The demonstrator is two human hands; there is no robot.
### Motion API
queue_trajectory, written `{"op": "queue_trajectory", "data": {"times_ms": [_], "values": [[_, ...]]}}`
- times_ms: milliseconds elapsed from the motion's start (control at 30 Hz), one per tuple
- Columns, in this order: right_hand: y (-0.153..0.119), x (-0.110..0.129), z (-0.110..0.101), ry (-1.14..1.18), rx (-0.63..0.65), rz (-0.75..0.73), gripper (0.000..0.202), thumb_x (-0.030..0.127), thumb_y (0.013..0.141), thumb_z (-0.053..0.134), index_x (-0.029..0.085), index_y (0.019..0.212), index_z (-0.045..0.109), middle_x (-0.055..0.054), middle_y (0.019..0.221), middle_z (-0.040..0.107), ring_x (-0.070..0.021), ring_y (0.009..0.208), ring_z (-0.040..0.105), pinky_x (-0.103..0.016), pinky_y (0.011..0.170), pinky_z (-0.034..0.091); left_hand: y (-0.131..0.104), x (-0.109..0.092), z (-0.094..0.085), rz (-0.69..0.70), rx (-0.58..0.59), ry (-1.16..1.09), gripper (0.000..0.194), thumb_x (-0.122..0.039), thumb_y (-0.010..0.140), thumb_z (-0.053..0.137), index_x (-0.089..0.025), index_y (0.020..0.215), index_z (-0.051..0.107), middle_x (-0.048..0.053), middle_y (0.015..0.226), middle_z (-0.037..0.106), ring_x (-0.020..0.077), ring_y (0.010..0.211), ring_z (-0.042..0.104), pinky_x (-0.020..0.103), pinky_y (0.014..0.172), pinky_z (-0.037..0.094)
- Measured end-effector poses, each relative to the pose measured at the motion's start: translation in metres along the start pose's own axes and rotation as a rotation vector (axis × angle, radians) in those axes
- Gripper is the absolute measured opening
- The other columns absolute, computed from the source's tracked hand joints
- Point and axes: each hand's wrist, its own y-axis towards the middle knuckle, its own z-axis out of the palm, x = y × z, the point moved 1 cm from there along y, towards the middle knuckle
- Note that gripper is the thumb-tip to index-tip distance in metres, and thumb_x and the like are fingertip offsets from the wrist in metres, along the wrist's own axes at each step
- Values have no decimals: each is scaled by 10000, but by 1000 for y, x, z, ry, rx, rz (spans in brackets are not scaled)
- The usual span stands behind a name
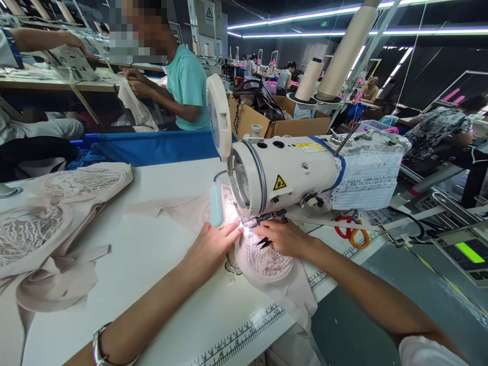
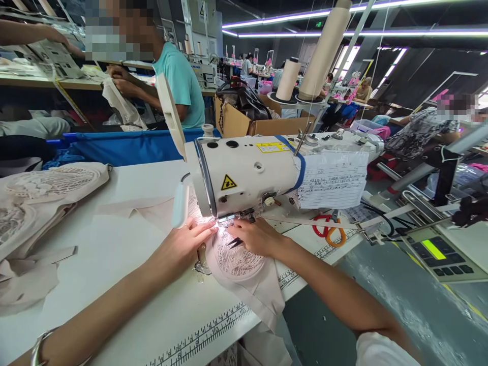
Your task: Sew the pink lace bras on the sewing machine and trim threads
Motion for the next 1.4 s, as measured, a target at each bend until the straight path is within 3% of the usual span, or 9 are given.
{"op": "queue_trajectory", "data": {"times_ms": [167, 267, 333, 433, 533, 667, 900, 1267, 1400], "values": [[7, 1, 2, 63, -20, 172, 128, 156, 858, 626, 213, 972, 636, -41, 921, 674, -199, 811, 609, -249, 616, 384, 1, -15, -5, 2, -33, 153, 414, 51, 840, 414, -105, 1141, 651, 198, 1280, 625, 314, 962, 631, 396, 688, 487], [8, 1, 3, 69, -28, 205, 80, 217, 872, 650, 213, 952, 650, -31, 854, 675, -203, 790, 613, -247, 600, 380, 0, -36, -8, 20, 28, 254, 332, 3, 882, 402, -68, 1073, 665, 187, 979, 682, 299, 846, 631, 393, 671, 502], [6, -1, 5, 74, -36, 184, 184, 146, 847, 639, 217, 1016, 654, -27, 893, 683, -195, 804, 621, -241, 617, 397, -2, -50, -6, -14, 65, 246, 269, -104, 932, 441, -58, 1092, 652, 162, 917, 679, 292, 801, 627, 397, 671, 520], [1, -5, 8, 106, -67, 59, 461, 17, 804, 552, 256, 1190, 636, -20, 1030, 679, -166, 853, 628, -223, 679, 437, -7, -64, 1, -68, 37, 244, 432, -322, 952, 509, 11, 1218, 579, 257, 1191, 640, 386, 1083, 599, 487, 883, 520], [-3, -8, 10, 123, -94, -49, 587, -25, 776, 505, 277, 1265, 623, -18, 1081, 662, -148, 890, 625, -205, 709, 453, -10, -67, 8, -50, 11, 286, 467, -324, 961, 451, 20, 1265, 539, 271, 1285, 611, 396, 1195, 562, 523, 1023, 450], [-3, -6, 10, 106, -95, -35, 599, -28, 763, 504, 276, 1264, 630, -20, 1054, 660, -154, 897, 619, -205, 690, 452, -10, -62, 9, -10, -36, 297, 419, -284, 963, 389, -40, 1268, 542, 230, 1264, 641, 355, 1160, 596, 505, 1016, 465], [-2, 0, 7, 106, -65, 10, 600, -18, 754, 509, 272, 1266, 624, -21, 1058, 664, -160, 875, 625, -212, 642, 433, -9, -45, 6, 59, -49, 207, 411, -215, 963, 387, 41, 1242, 548, 259, 1202, 648, 385, 1138, 589, 511, 978, 503], [0, 1, 12, 107, -90, -14, 510, 17, 833, 513, 256, 1272, 613, -35, 1096, 658, -167, 903, 617, -210, 668, 454, -9, -11, 6, 119, -148, -20, 373, -24, 915, 358, -11, 1242, 539, 216, 1216, 640, 351, 1213, 555, 470, 957, 536], [-1, 4, 8, 80, -97, -12, 496, 25, 834, 526, 246, 1269, 619, -34, 1054, 672, -171, 854, 626, -222, 580, 418, -8, 9, 6, 98, -58, -122, 402, -16, 944, 299, -102, 1252, 544, 172, 1317, 612, 314, 1269, 539, 441, 887, 561]]}}
